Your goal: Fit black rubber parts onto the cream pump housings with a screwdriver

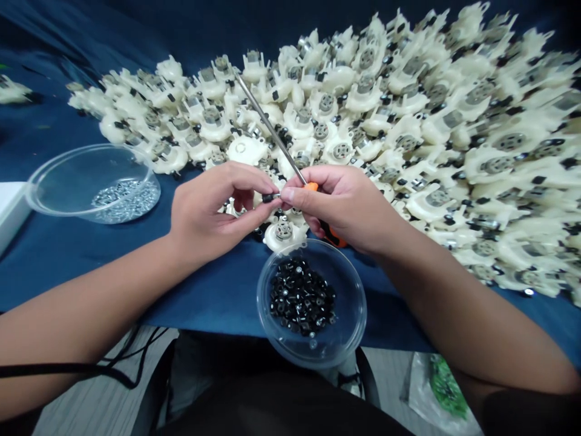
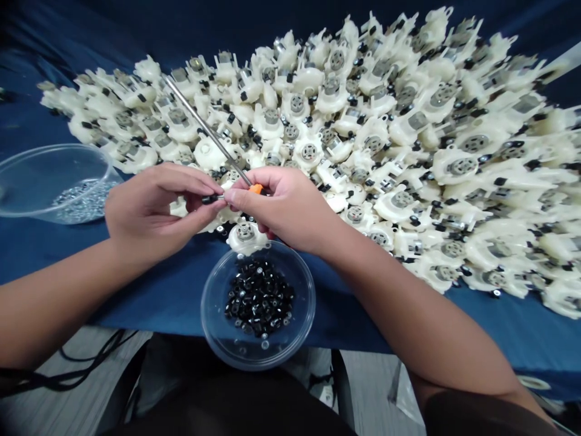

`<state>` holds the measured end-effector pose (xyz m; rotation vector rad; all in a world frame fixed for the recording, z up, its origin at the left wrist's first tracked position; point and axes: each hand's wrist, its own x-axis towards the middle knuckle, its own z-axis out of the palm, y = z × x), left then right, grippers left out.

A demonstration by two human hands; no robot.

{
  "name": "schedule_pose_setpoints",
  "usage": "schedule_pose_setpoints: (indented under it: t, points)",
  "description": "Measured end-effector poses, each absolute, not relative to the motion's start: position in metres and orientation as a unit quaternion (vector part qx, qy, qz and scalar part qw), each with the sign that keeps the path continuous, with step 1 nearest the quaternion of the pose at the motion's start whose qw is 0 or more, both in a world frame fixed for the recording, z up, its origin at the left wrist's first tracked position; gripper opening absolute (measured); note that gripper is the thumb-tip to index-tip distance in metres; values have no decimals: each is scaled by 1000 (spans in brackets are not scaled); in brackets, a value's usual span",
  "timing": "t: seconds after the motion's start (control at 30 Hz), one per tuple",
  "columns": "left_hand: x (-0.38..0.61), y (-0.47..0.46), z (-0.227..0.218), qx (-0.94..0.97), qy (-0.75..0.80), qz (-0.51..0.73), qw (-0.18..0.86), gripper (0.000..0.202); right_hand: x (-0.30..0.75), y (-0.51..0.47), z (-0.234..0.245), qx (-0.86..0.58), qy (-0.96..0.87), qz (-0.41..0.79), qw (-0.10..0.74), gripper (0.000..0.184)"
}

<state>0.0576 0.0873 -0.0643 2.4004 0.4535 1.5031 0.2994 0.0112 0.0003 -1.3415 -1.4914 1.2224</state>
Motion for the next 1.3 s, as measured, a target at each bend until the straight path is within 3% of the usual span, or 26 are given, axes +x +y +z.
schedule_pose_setpoints:
  t: [0.23,0.57,0.73,0.9,1.1,1.2,1.3]
  points:
    - [56,86,-65,835,161,501,160,9,301,12,-1,-516,-585,490,390,30]
    - [57,89,-66,833,136,513,157,13,300,12,-3,-510,-581,504,386,51]
    - [59,93,-68,822,124,533,158,17,301,14,-3,-532,-549,502,404,19]
    - [60,96,-69,824,136,534,135,21,305,8,15,-558,-582,446,389,46]
    - [58,95,-68,834,174,509,124,10,338,-12,31,-554,-738,166,347,56]
    - [56,95,-67,841,187,493,123,8,374,-30,10,-554,-743,5,376,44]
    - [56,96,-65,840,166,502,122,7,407,-48,-23,-554,-735,-177,348,31]
